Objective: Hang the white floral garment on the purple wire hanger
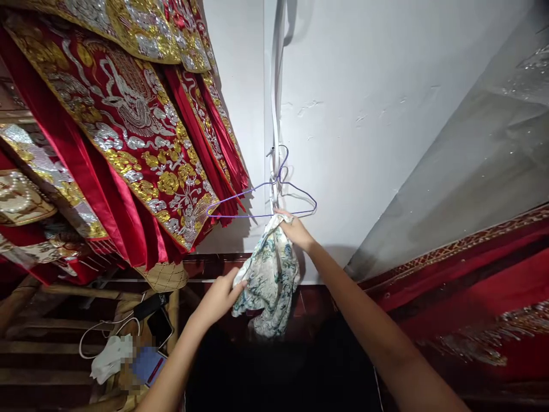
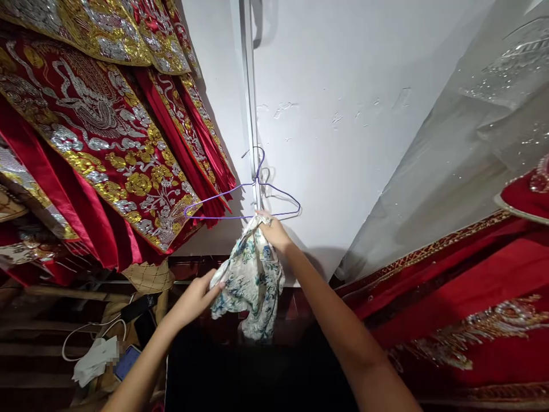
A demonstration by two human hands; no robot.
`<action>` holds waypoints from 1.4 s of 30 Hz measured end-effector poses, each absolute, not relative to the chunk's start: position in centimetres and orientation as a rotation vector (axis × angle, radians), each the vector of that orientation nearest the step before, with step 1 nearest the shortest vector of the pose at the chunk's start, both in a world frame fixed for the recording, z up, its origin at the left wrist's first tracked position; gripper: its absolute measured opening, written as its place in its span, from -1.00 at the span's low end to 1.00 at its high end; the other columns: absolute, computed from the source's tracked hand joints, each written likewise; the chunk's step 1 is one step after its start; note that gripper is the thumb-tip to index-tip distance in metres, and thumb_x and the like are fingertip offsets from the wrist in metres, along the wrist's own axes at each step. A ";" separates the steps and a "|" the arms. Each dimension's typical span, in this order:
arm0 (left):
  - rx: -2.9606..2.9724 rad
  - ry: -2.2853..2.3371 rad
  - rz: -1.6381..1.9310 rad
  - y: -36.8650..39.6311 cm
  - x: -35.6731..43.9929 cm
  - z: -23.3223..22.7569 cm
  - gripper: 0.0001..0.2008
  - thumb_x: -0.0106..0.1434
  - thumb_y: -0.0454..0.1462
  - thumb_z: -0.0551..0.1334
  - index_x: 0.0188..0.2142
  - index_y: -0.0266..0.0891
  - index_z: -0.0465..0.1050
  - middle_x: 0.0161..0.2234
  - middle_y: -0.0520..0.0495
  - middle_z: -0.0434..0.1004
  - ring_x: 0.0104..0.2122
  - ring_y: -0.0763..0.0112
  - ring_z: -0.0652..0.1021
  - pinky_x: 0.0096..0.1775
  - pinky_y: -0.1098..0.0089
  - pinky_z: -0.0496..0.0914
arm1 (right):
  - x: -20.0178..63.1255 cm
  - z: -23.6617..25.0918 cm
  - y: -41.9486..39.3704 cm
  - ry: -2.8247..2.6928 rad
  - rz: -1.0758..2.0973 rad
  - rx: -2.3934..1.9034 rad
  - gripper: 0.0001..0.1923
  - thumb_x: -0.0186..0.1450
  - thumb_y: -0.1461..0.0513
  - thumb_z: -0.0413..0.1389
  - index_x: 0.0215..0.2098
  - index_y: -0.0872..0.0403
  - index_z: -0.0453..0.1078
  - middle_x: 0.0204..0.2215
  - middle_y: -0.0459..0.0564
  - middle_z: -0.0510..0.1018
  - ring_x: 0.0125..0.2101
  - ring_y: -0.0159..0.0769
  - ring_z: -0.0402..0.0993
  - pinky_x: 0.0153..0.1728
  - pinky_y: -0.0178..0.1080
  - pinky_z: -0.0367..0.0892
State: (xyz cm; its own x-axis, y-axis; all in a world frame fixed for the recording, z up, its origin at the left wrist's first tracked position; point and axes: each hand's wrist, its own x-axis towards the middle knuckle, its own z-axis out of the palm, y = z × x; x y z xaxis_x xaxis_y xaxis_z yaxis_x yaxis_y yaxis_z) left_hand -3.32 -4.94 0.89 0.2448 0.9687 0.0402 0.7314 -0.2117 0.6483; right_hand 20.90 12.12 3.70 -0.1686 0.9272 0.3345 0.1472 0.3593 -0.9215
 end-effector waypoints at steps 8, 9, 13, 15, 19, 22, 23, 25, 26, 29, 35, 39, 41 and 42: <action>2.331 1.518 0.351 -1.3 -7.8 4.8 -0.63 0.43 -0.13 -0.04 -0.19 -0.17 0.51 -0.17 -0.12 0.62 -0.13 0.18 0.58 0.17 0.12 0.23 | 26.1 0.5 9.5 -1.628 0.794 -1.019 -0.73 0.16 0.23 0.10 -0.20 0.08 0.54 -0.32 -0.01 0.62 -0.25 -0.17 0.52 -0.24 -0.23 0.36; 2.346 1.516 0.361 -0.7 -8.0 5.5 -0.64 0.42 -0.14 -0.03 -0.14 -0.17 0.52 -0.08 -0.14 0.60 -0.04 0.16 0.55 0.22 0.09 0.18 | 27.1 0.8 8.8 -1.651 0.755 -1.025 -0.76 0.16 0.25 0.09 -0.23 0.08 0.53 -0.35 -0.03 0.61 -0.27 -0.18 0.51 -0.27 -0.25 0.34; 2.435 1.495 0.626 1.6 -7.6 9.2 -0.66 0.40 -0.15 0.01 -0.10 -0.21 0.53 0.13 -0.18 0.46 0.15 0.11 0.41 0.22 0.11 0.21 | 29.4 2.4 6.9 -1.697 0.627 -1.042 -0.79 0.17 0.29 0.05 -0.28 0.06 0.51 -0.39 -0.08 0.59 -0.37 -0.26 0.47 -0.36 -0.30 0.28; 2.453 1.496 0.816 2.7 -6.7 11.0 -0.67 0.39 -0.15 0.02 -0.20 -0.22 0.54 0.05 -0.18 0.50 0.09 0.11 0.46 0.15 0.14 0.29 | 29.2 3.1 6.3 -1.704 0.598 -1.071 -0.80 0.16 0.30 0.05 -0.31 0.06 0.51 -0.42 -0.08 0.58 -0.40 -0.28 0.45 -0.37 -0.30 0.27; 2.439 1.419 1.113 5.0 -3.8 12.8 -0.77 0.35 -0.22 0.08 -0.14 -0.21 0.48 -0.03 -0.12 0.53 -0.01 0.20 0.51 0.07 0.22 0.37 | 27.0 3.8 5.0 -1.793 0.720 -1.010 -0.73 0.13 0.34 0.04 -0.28 0.07 0.54 -0.35 -0.05 0.63 -0.35 -0.24 0.50 -0.34 -0.29 0.33; 2.472 1.303 1.151 7.0 -2.4 12.3 -0.65 0.35 -0.32 0.06 0.10 -0.20 0.36 0.05 -0.13 0.49 0.03 0.25 0.51 0.08 0.24 0.37 | 26.6 4.6 3.6 -1.823 0.770 -0.994 -0.56 0.12 0.36 0.03 -0.07 0.07 0.54 -0.25 -0.03 0.64 -0.30 -0.22 0.52 -0.29 -0.27 0.37; 2.495 1.286 1.140 7.5 -2.3 12.0 -0.64 0.36 -0.34 0.04 0.12 -0.21 0.35 0.05 -0.15 0.50 0.02 0.25 0.51 0.08 0.23 0.37 | 27.0 5.0 3.2 -1.794 0.733 -1.036 -0.51 0.13 0.35 0.05 0.03 0.06 0.51 -0.26 -0.03 0.63 -0.33 -0.23 0.51 -0.30 -0.26 0.37; 2.549 1.284 1.109 8.1 -2.6 11.7 -0.65 0.38 -0.34 0.02 0.10 -0.22 0.38 -0.01 -0.17 0.52 -0.02 0.24 0.52 0.05 0.23 0.39 | 28.7 5.8 2.8 -1.648 0.617 -1.140 -0.34 0.15 0.29 0.12 0.24 0.04 0.33 -0.35 -0.05 0.62 -0.43 -0.26 0.48 -0.37 -0.27 0.38; 2.575 1.291 1.098 8.2 -2.7 11.6 -0.67 0.39 -0.33 0.02 0.07 -0.23 0.40 -0.05 -0.18 0.52 -0.04 0.24 0.52 0.04 0.23 0.40 | 29.9 6.3 2.8 -1.554 0.564 -1.182 -0.23 0.15 0.26 0.16 0.34 0.04 0.19 -0.40 -0.08 0.59 -0.47 -0.27 0.46 -0.41 -0.28 0.38; 2.642 1.288 1.070 8.1 -2.9 12.1 -0.71 0.41 -0.29 0.03 0.01 -0.22 0.44 -0.13 -0.17 0.47 -0.10 0.25 0.50 0.01 0.24 0.40 | 33.5 8.0 3.9 -1.389 0.448 -1.295 -0.02 0.09 0.17 0.27 0.41 0.09 0.02 -0.46 -0.11 0.55 -0.50 -0.28 0.45 -0.45 -0.28 0.38; 2.506 1.454 1.273 7.9 -3.9 12.8 -0.73 0.41 -0.18 0.06 -0.11 -0.22 0.49 -0.10 -0.15 0.46 -0.09 0.25 0.49 0.02 0.27 0.36 | 37.3 13.2 5.9 -1.753 0.809 -1.362 -0.49 -0.03 -0.02 0.39 -0.21 0.14 0.61 -0.30 0.13 0.64 -0.24 0.00 0.55 -0.29 -0.16 0.46; 2.283 1.591 1.369 8.2 -6.1 12.1 -0.69 0.40 -0.14 0.06 -0.06 -0.22 0.49 -0.19 -0.09 0.56 -0.19 0.28 0.54 -0.10 0.32 0.38 | 36.3 13.8 6.4 -1.633 1.275 -1.266 -0.49 -0.10 -0.01 0.44 -0.31 0.15 0.58 -0.34 0.14 0.66 -0.33 0.00 0.59 -0.33 -0.14 0.50; 2.284 1.604 1.388 8.3 -6.4 11.8 -0.68 0.40 -0.13 0.05 -0.11 -0.24 0.50 -0.18 -0.10 0.56 -0.17 0.26 0.53 -0.08 0.31 0.37 | 35.0 12.2 6.7 -1.522 1.394 -1.189 -0.47 -0.07 -0.07 0.39 -0.32 0.16 0.56 -0.40 0.14 0.65 -0.39 -0.01 0.61 -0.34 -0.12 0.51; 2.305 1.595 1.382 8.3 -6.3 11.8 -0.67 0.41 -0.13 0.05 -0.10 -0.24 0.50 -0.16 -0.12 0.56 -0.14 0.25 0.52 -0.06 0.30 0.36 | 34.1 11.1 6.7 -1.493 1.356 -1.157 -0.47 0.00 -0.13 0.32 -0.33 0.15 0.56 -0.44 0.13 0.64 -0.43 -0.03 0.61 -0.36 -0.12 0.51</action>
